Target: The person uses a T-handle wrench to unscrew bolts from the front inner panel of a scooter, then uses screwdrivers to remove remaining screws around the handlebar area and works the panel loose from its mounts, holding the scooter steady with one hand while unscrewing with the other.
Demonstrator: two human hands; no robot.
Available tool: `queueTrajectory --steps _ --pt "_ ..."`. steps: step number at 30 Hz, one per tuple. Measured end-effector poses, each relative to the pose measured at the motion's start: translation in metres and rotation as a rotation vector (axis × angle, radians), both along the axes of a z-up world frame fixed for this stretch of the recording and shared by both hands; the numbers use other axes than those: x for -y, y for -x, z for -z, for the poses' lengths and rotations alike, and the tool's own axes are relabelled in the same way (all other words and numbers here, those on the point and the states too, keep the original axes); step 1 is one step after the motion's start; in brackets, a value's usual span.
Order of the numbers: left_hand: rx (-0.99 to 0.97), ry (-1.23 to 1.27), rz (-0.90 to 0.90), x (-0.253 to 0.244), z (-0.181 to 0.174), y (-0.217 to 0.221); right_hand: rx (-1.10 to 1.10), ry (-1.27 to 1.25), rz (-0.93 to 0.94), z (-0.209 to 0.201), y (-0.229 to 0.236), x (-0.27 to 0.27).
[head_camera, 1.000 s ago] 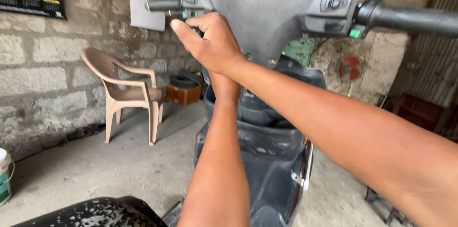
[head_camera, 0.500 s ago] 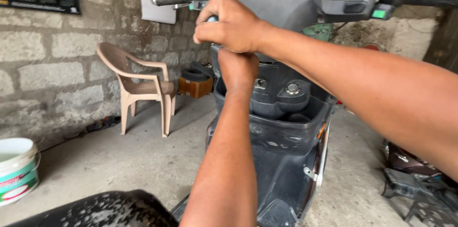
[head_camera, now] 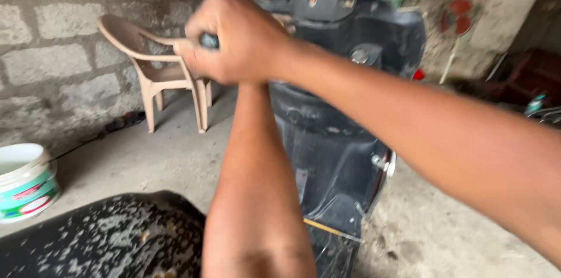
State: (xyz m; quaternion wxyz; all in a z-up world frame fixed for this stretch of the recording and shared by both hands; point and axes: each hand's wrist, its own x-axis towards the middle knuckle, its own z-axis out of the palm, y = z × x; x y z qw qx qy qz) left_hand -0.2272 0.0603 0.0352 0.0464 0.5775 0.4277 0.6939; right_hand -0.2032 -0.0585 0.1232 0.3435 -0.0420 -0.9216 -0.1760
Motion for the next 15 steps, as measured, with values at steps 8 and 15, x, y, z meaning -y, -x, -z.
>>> queueTrajectory --steps 8,15 --pt "-0.159 0.474 -0.108 0.029 0.064 -0.008 -0.144 0.17 -0.1 0.125 -0.078 0.039" --pt "-0.272 0.873 -0.264 0.018 0.183 0.003 -0.393 1.125 -0.236 0.289 -0.147 -0.026"
